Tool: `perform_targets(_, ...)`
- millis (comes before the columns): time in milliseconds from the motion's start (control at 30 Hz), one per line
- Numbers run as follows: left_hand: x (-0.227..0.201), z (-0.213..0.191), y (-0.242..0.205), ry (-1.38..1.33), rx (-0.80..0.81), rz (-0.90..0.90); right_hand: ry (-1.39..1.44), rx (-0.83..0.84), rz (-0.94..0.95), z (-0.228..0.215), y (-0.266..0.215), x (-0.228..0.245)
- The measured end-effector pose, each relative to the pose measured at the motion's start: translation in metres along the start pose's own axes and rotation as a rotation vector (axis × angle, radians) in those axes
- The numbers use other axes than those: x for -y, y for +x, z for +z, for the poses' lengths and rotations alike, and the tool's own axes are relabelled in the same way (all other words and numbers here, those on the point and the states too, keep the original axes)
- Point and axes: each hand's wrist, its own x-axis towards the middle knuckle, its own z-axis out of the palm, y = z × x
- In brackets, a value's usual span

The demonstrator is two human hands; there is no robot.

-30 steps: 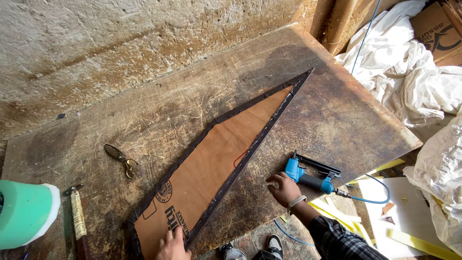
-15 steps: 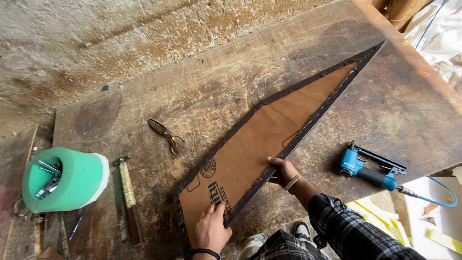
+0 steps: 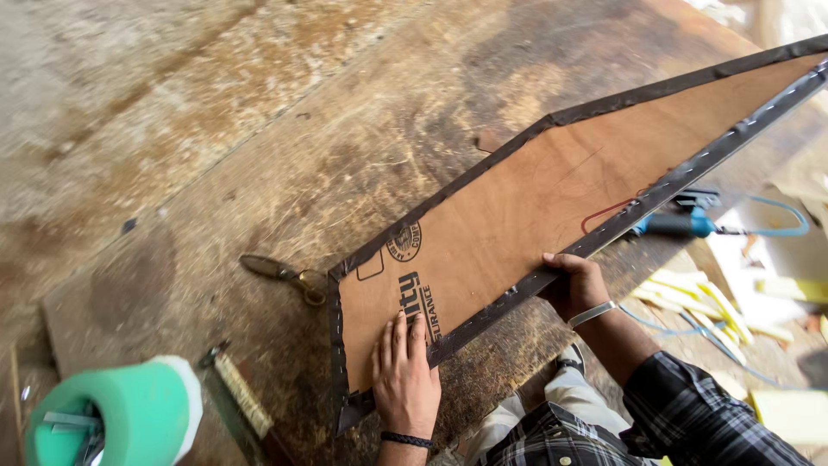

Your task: The person uses a pneumatic nail gun to attach a dark leather strip along the edges of a shaped wooden board. They repeatedly reposition the board, align the leather, and drive nails along the perimeter. A hammer and scissors are also present on the workbench.

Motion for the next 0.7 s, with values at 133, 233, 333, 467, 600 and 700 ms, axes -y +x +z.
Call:
perform_targets(133,-0.016,0.004,0.015,-0.178,-0.04,0.353,0.154,-0.068,-0.138,-0.069,-0.042,0.017)
perform_targets(233,-0.02,0.019,0.031,-0.342,0.086,0.459,0.233,-0.231,-0.242,-0.124,-0.092,0.017)
perform_targets(333,-0.029,0.049,0.042,-0.257,0.165,0.326,0.35,-0.301,-0.366,-0.185,-0.148,0.003)
perform_targets(467,-0.054,0.102,0.045,-0.879,0.475,0.077,0.485,-0.449,-0.472,-0.264,-0.219,-0.041)
perform_targets(600,-0.069,0.153,0.019,-1.22,1.084,-0.291,0.616,-0.557,-0.534,-0.328,-0.3,-0.098)
perform_targets(700,-0.094,0.188,-0.026,-1.188,1.281,-0.277,0.678,-0.598,-0.549,-0.373,-0.359,-0.128)
